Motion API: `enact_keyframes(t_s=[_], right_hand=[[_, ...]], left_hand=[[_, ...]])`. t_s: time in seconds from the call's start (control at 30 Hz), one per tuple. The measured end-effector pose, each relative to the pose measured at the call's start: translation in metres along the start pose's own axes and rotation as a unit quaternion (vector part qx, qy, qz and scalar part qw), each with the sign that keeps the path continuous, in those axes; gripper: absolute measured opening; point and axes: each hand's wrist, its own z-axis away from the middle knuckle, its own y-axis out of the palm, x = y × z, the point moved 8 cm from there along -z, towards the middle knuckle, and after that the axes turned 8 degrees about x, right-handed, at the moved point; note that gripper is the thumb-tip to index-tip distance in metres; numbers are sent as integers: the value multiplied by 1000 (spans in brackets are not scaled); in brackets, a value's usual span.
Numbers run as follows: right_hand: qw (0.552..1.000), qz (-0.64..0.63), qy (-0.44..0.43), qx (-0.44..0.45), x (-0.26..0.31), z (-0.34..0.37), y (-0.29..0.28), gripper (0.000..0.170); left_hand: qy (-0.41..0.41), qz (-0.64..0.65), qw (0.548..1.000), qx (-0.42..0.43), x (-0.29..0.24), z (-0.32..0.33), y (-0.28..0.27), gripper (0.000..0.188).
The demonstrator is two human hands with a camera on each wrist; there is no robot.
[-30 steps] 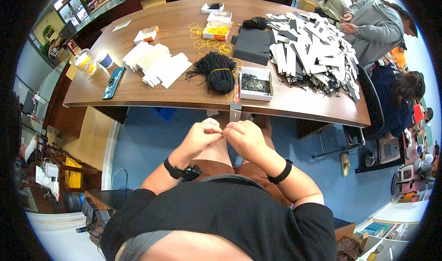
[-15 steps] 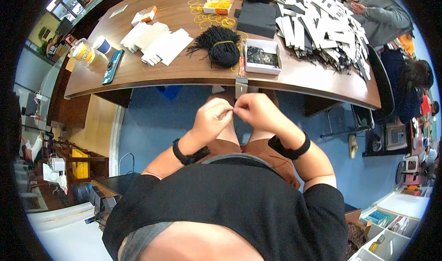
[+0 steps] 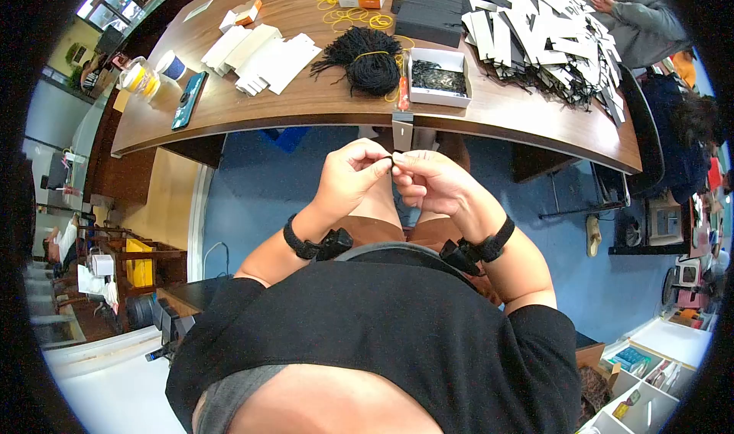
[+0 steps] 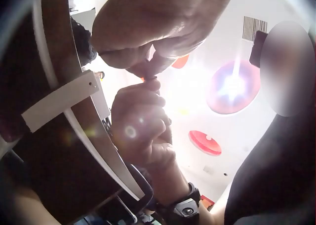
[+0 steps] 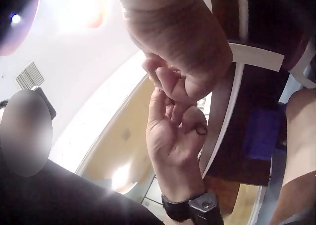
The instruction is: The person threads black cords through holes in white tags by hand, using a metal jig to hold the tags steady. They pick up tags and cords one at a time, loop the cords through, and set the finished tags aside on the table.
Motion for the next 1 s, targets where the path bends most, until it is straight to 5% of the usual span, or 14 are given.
enact_keyframes(t_s=[0.13,0.17,0.27,0.37,0.5,0.6,0.73,0.9,1.0], right_hand=[[999,-5,-33,5,-2,1,2,22],[992,70,-93,-57,6,3,-5,21],[887,313,-269,-206,36,24,-5,12],[826,399,-330,-223,39,29,14,8],[719,566,-306,-261,48,38,18,9],[785,474,-299,-267,43,34,7,10],[714,517,-376,-287,50,40,20,8],[653,573,-424,-257,54,49,45,8],[724,506,-400,-245,52,47,37,11]], left_hand=[[-46,101,994,20,19,-1,8,11],[-48,91,995,11,23,-1,6,11],[-48,64,997,-9,30,-4,2,11],[-50,56,997,-17,33,-5,2,11],[-60,79,995,-27,25,-8,9,10],[-144,209,967,-2,37,-7,15,8],[-203,348,915,28,46,-8,18,6],[-213,368,905,26,37,-6,22,7],[-190,343,920,10,34,-6,19,7]])
